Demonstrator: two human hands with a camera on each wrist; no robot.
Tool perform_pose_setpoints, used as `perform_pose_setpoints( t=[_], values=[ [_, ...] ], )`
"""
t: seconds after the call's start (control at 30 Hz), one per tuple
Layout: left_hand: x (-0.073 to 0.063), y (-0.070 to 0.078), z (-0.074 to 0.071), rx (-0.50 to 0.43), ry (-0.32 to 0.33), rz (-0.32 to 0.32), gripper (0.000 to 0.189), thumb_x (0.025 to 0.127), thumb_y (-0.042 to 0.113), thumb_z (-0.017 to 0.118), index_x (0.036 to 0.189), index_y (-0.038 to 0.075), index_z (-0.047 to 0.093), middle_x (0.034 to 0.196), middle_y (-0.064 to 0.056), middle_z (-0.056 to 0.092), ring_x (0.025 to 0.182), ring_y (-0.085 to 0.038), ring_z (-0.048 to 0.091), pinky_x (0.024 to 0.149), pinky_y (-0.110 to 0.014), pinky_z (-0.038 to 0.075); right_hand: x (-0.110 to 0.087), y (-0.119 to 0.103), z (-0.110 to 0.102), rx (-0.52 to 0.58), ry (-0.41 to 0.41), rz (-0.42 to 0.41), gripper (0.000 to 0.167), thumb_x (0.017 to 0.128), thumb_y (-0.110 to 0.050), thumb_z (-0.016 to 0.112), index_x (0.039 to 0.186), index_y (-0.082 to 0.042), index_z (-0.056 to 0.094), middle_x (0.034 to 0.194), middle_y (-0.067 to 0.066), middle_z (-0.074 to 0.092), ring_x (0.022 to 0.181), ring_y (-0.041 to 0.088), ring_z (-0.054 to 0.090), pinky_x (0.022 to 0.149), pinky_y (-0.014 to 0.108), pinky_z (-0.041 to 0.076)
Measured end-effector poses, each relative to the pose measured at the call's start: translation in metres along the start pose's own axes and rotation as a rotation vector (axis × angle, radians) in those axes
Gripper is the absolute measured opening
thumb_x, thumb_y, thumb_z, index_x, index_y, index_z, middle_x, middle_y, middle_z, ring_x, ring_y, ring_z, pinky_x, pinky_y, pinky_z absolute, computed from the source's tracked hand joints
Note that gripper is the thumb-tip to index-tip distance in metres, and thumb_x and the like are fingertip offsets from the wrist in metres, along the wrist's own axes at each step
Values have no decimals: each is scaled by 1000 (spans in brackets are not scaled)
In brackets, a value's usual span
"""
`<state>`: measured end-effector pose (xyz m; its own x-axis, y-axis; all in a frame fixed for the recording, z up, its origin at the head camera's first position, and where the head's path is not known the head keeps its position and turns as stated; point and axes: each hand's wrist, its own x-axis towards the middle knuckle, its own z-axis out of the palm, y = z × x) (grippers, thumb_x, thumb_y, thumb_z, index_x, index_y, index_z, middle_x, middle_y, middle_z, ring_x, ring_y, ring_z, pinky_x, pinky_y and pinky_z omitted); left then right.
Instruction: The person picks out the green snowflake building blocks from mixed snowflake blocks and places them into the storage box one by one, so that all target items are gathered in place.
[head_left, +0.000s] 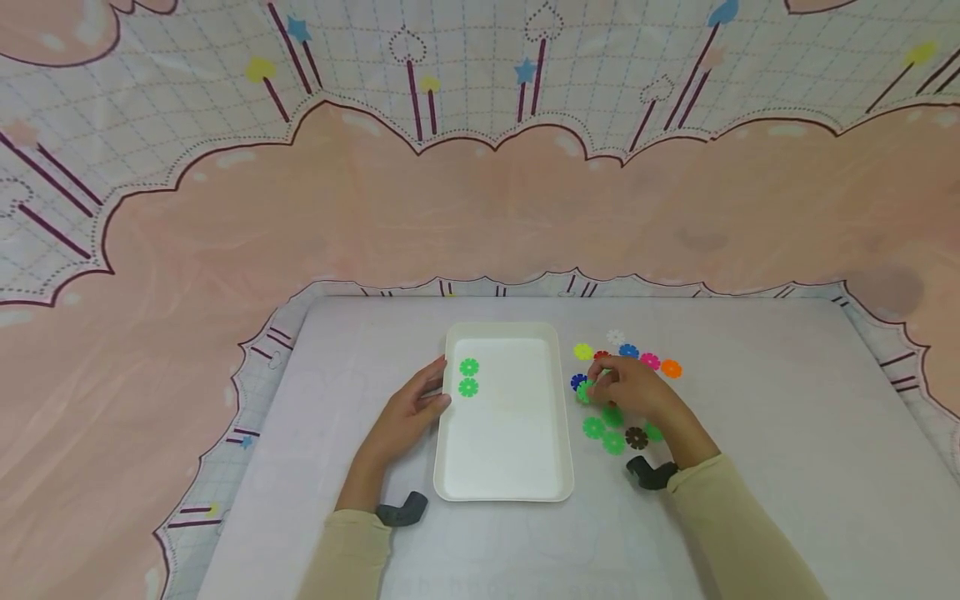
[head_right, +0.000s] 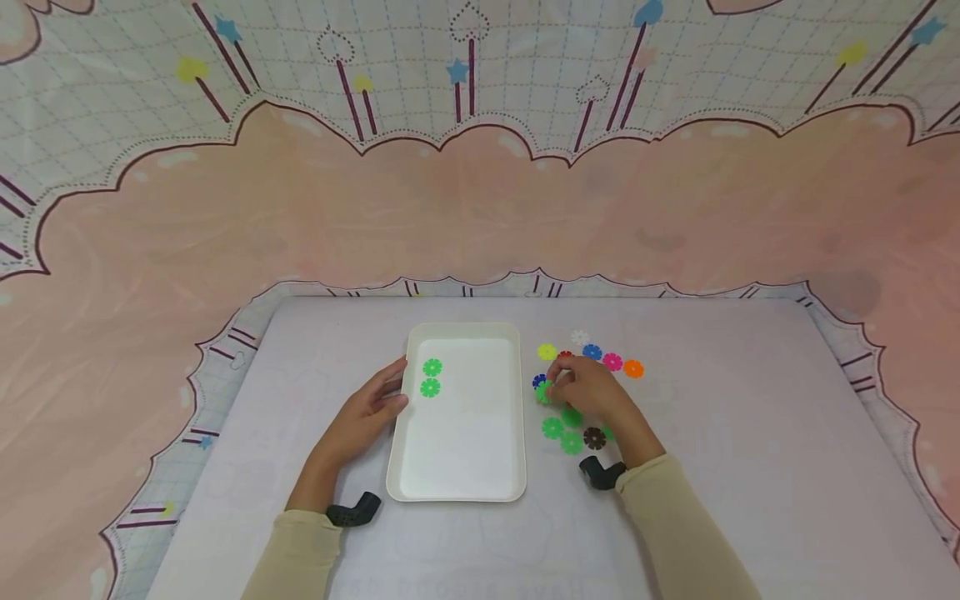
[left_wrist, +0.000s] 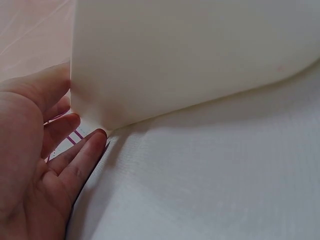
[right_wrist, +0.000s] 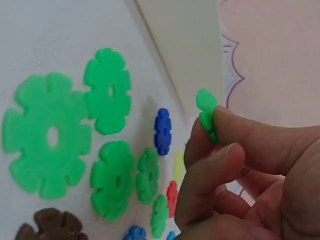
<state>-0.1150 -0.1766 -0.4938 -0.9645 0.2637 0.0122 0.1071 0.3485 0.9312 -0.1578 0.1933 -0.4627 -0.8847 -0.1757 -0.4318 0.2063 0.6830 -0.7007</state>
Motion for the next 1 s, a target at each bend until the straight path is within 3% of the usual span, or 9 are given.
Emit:
perform_pose_setpoints(
  t=[0.2,0.33,0.63,0.8,1.0],
  values=[
    [0,0,0,-10,-5,5,64,101,17,65,158,10,37,160,-18,42,141,-40,50,112,-52,48,0,-2,-3,103,-21,-28,17,101,-19,61,109,-7,52,92,12,70,71,24,58,65,30,45],
    [1,-2,0,-21,-10,4,64,101,17,64,158,10,37,160,-17,42,142,-39,49,113,-50,47,-2,-7,-4,140,-18,-80,16,102,-16,59,112,-5,52,93,16,71,68,24,56,63,29,45],
    [1,-2,-1,-20,-8,-2,64,101,18,65,158,10,37,160,-18,42,142,-39,49,113,-50,47,-1,-28,1,171,-13,-131,24,98,-23,68,116,-8,61,88,18,75,81,33,66,69,32,48],
    [5,-18,1,-10,-4,-1,65,101,18,65,159,11,36,160,-18,43,142,-40,48,114,-52,46,3,-40,9,240,-31,-141,24,96,-23,70,115,-8,66,91,19,75,79,34,65,72,37,53],
    [8,-34,1,-14,-2,16,65,100,24,67,158,20,39,160,-8,45,141,-34,51,113,-46,49,5,-54,18,210,-47,-171,24,97,-23,69,116,-10,69,96,22,72,73,25,62,70,36,53]
  ],
)
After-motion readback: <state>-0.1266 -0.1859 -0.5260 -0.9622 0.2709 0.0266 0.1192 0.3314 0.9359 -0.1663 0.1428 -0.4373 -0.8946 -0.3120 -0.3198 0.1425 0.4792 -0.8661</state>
